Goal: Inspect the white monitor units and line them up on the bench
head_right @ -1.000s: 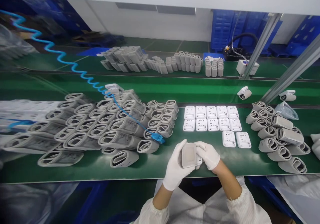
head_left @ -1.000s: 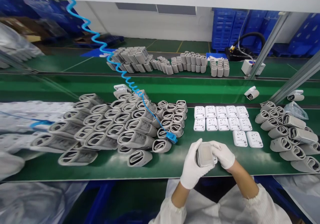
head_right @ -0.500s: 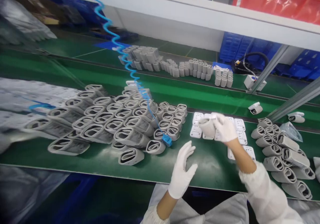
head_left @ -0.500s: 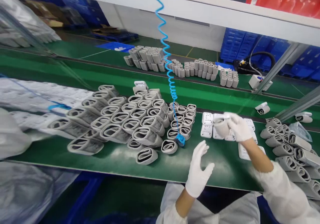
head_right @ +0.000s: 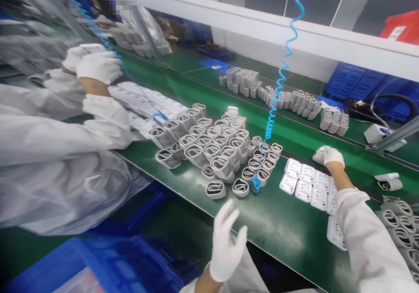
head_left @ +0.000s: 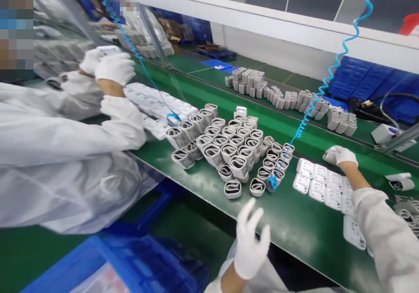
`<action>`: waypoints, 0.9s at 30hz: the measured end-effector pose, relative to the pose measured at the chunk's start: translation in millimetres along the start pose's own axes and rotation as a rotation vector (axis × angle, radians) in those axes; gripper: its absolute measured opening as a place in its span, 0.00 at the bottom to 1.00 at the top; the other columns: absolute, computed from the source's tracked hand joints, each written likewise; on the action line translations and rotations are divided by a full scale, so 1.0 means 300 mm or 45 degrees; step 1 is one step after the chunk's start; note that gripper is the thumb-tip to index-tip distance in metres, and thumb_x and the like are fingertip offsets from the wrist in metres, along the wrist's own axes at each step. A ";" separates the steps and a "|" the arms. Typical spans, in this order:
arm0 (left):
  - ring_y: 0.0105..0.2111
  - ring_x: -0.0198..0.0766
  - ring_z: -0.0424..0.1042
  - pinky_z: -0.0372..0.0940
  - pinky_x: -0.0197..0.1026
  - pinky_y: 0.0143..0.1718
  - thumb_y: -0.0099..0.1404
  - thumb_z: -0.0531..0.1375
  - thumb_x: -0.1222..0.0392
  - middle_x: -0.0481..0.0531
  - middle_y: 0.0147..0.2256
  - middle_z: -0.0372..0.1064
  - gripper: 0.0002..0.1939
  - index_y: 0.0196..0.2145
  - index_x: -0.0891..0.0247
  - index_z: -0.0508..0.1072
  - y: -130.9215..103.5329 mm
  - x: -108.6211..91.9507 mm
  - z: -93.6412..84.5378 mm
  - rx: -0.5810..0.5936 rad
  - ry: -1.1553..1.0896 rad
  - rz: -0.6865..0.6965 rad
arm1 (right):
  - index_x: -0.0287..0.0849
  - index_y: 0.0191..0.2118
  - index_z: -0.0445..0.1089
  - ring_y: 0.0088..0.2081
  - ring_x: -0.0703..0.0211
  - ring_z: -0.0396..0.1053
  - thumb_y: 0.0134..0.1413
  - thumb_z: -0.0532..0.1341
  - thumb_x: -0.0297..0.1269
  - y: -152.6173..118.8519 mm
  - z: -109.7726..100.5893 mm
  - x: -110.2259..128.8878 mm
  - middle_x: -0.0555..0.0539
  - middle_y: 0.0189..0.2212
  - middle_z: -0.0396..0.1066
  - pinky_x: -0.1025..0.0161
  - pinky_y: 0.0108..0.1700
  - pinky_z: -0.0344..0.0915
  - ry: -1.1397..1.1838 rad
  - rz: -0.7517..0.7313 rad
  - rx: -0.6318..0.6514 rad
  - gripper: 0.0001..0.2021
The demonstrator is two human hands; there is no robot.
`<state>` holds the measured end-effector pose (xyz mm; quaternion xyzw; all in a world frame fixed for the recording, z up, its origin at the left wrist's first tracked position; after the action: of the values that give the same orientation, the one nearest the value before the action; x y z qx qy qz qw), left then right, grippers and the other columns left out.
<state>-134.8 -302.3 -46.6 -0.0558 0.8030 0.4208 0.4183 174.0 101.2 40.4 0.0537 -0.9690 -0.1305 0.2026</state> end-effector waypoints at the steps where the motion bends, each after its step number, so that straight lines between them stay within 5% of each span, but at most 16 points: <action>1: 0.70 0.56 0.68 0.69 0.61 0.68 0.71 0.63 0.69 0.62 0.71 0.62 0.31 0.69 0.51 0.68 0.016 0.028 -0.046 -0.069 0.115 -0.018 | 0.35 0.39 0.86 0.36 0.48 0.76 0.66 0.62 0.29 0.000 -0.005 -0.008 0.32 0.34 0.79 0.46 0.47 0.68 -0.003 0.063 0.024 0.12; 5: 0.73 0.63 0.63 0.62 0.67 0.73 0.72 0.66 0.60 0.65 0.72 0.60 0.28 0.68 0.56 0.71 0.119 0.154 -0.183 -0.139 0.433 -0.196 | 0.36 0.43 0.86 0.45 0.39 0.79 0.65 0.63 0.31 -0.012 -0.023 -0.009 0.28 0.41 0.80 0.41 0.53 0.70 0.060 0.200 0.023 0.12; 10: 0.65 0.61 0.73 0.71 0.62 0.66 0.71 0.65 0.58 0.65 0.70 0.65 0.25 0.64 0.56 0.77 0.232 0.256 -0.207 0.179 0.462 -0.237 | 0.39 0.57 0.82 0.68 0.42 0.69 0.65 0.56 0.29 -0.111 -0.051 0.089 0.32 0.58 0.78 0.43 0.74 0.60 0.183 0.096 -0.165 0.22; 13: 0.63 0.65 0.74 0.71 0.65 0.64 0.69 0.67 0.59 0.68 0.66 0.69 0.23 0.61 0.58 0.81 0.242 0.253 -0.188 0.117 0.581 -0.125 | 0.38 0.65 0.77 0.69 0.40 0.68 0.67 0.57 0.34 -0.291 -0.055 0.206 0.35 0.64 0.75 0.39 0.76 0.59 0.347 -0.105 -0.347 0.25; 16: 0.62 0.64 0.74 0.69 0.65 0.65 0.71 0.67 0.59 0.68 0.62 0.73 0.18 0.58 0.59 0.82 0.229 0.219 -0.162 0.034 0.626 0.055 | 0.44 0.63 0.79 0.65 0.40 0.73 0.72 0.56 0.41 -0.579 0.002 0.334 0.38 0.62 0.77 0.35 0.75 0.63 0.656 -0.276 -0.343 0.22; 19: 0.65 0.65 0.72 0.68 0.66 0.67 0.71 0.67 0.59 0.67 0.62 0.74 0.19 0.58 0.59 0.82 0.222 0.193 -0.133 0.117 0.587 0.114 | 0.53 0.61 0.82 0.64 0.41 0.75 0.73 0.59 0.40 -0.887 0.127 0.439 0.43 0.62 0.79 0.38 0.74 0.67 0.953 -0.395 -0.044 0.19; 22: 0.66 0.65 0.70 0.68 0.66 0.67 0.70 0.67 0.59 0.66 0.60 0.75 0.18 0.57 0.60 0.82 0.219 0.185 -0.110 0.222 0.535 0.072 | 0.56 0.62 0.82 0.62 0.41 0.78 0.69 0.60 0.38 -1.102 0.245 0.492 0.44 0.61 0.80 0.38 0.69 0.73 1.091 -0.383 0.252 0.21; 27: 0.58 0.60 0.77 0.73 0.62 0.61 0.71 0.65 0.56 0.64 0.53 0.74 0.19 0.57 0.61 0.81 0.198 0.181 -0.096 0.251 0.510 -0.058 | 0.52 0.59 0.83 0.56 0.44 0.81 0.71 0.59 0.40 -1.176 0.286 0.488 0.43 0.56 0.83 0.42 0.65 0.77 1.190 -0.344 0.457 0.20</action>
<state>-214.0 -270.8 -39.8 -0.1151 0.9058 0.3114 0.2632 23.7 -240.8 -76.9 0.2647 -0.7668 0.0506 0.5826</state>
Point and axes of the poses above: each hand's wrist, its own y-axis towards the middle knuckle, its own z-axis out of the palm, x = y × z, the point moved 1 cm from there along y, towards the middle knuckle
